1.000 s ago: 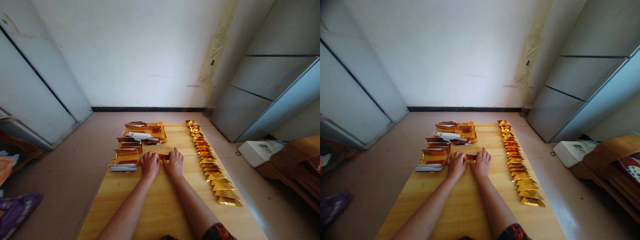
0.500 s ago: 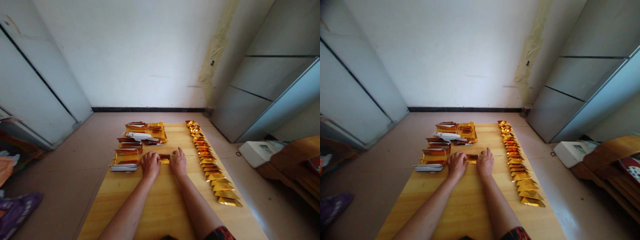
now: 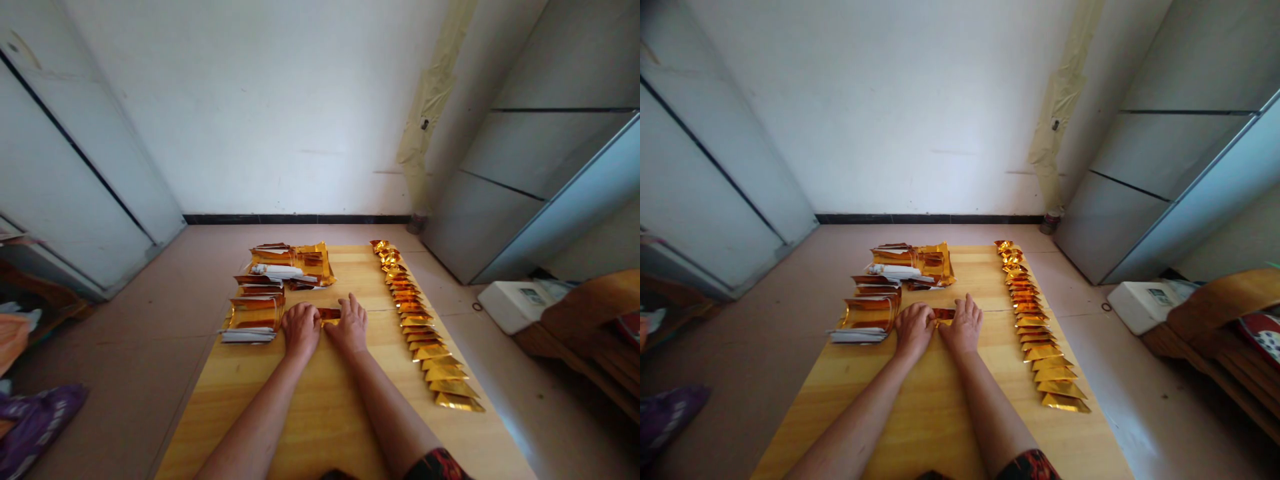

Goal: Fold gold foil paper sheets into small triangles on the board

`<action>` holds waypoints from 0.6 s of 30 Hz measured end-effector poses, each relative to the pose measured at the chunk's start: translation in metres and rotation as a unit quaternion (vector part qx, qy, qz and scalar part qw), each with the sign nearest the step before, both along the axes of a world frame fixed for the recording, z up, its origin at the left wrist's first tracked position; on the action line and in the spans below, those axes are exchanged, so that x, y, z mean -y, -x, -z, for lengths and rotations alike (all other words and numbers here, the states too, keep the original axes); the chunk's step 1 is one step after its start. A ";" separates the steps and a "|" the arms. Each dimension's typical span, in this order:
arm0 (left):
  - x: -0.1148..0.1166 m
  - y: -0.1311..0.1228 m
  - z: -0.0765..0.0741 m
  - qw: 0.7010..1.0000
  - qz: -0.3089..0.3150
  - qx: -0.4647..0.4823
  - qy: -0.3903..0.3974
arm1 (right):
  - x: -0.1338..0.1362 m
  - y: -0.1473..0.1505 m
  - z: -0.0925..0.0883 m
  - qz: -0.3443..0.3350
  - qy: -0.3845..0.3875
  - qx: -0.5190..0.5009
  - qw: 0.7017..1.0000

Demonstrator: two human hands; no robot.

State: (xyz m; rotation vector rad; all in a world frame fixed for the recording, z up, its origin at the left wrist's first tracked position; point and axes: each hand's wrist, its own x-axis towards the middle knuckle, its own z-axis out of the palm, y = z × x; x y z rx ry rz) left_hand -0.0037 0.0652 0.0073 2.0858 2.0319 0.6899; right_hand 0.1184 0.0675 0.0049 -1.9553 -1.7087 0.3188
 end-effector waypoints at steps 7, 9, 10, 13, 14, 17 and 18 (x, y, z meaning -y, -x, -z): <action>0.000 0.000 0.001 1.000 -0.001 0.002 -0.005 | -0.003 -0.015 0.007 -0.008 -0.007 -0.025 1.000; 0.000 0.000 0.000 1.000 -0.002 0.001 0.000 | -0.004 -0.018 0.012 -0.007 -0.019 -0.030 0.999; 0.000 0.000 0.000 1.000 -0.003 0.000 0.003 | -0.004 -0.020 0.014 -0.007 -0.026 -0.032 0.999; 0.000 0.000 -0.001 1.000 -0.001 -0.002 0.006 | -0.006 -0.025 0.018 -0.007 -0.046 -0.037 0.998; 0.000 0.000 -0.001 1.000 0.000 -0.002 0.004 | -0.006 -0.026 0.018 -0.005 -0.050 -0.039 0.998; 0.000 0.000 -0.001 1.000 0.001 -0.002 0.000 | -0.006 -0.026 0.014 -0.003 -0.044 -0.047 0.998; 0.000 0.000 -0.001 1.000 0.001 -0.003 0.000 | -0.006 -0.025 0.012 -0.003 -0.039 -0.047 0.998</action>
